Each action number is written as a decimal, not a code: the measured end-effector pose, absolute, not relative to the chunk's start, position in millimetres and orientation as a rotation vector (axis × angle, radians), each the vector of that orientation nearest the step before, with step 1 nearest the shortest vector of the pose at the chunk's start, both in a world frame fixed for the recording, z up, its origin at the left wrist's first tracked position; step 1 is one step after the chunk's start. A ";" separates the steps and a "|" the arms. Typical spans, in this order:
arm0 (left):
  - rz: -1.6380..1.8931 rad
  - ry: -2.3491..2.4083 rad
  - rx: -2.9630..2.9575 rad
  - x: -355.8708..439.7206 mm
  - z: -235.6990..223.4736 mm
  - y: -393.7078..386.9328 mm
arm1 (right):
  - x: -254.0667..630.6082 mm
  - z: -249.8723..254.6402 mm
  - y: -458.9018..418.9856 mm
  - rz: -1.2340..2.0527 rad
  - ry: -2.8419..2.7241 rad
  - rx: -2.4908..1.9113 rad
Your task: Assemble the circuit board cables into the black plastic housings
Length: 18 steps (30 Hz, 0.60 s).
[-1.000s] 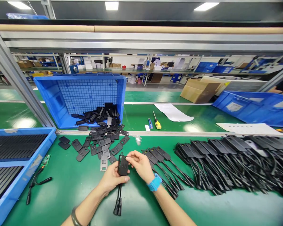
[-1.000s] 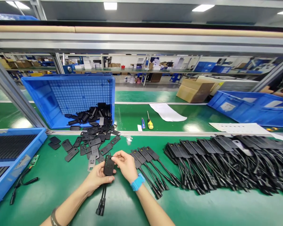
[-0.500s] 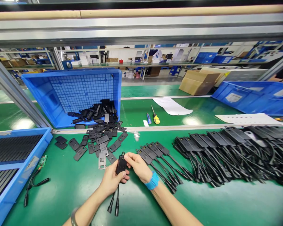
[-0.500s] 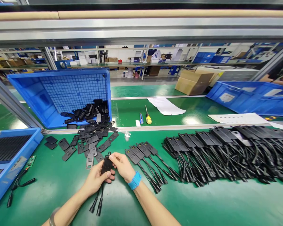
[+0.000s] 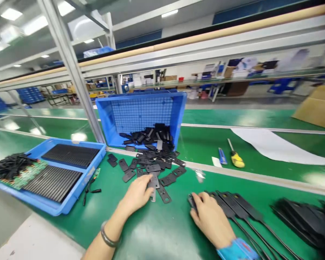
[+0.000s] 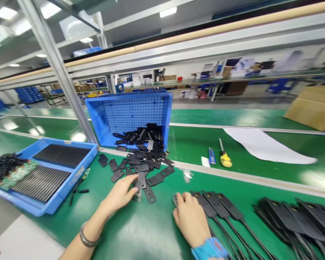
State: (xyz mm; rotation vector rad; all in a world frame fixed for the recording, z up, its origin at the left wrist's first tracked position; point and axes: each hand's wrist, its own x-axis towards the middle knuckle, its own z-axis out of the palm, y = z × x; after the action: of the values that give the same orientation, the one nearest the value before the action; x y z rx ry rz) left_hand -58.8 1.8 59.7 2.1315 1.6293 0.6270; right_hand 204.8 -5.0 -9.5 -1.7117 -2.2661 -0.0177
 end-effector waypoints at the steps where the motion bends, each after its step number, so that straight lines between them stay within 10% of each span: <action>1: 0.534 1.829 2.159 -78.0 66.2 2.3 | 208.8 -12.5 -3.3 -0.116 -2.276 -1.729; 9: 0.196 2.788 1.665 -198.6 68.7 -23.0 | 186.3 -5.8 -14.5 0.284 -2.146 -1.387; 18: 0.622 1.634 1.963 -105.2 93.0 -26.5 | 143.0 12.2 -34.8 1.790 -1.338 -0.918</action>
State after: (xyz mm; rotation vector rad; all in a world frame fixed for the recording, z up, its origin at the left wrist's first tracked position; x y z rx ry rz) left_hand -105.2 -26.5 93.0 1.9628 1.6342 0.6220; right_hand 143.0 -34.8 12.2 -0.9181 -1.3381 1.7898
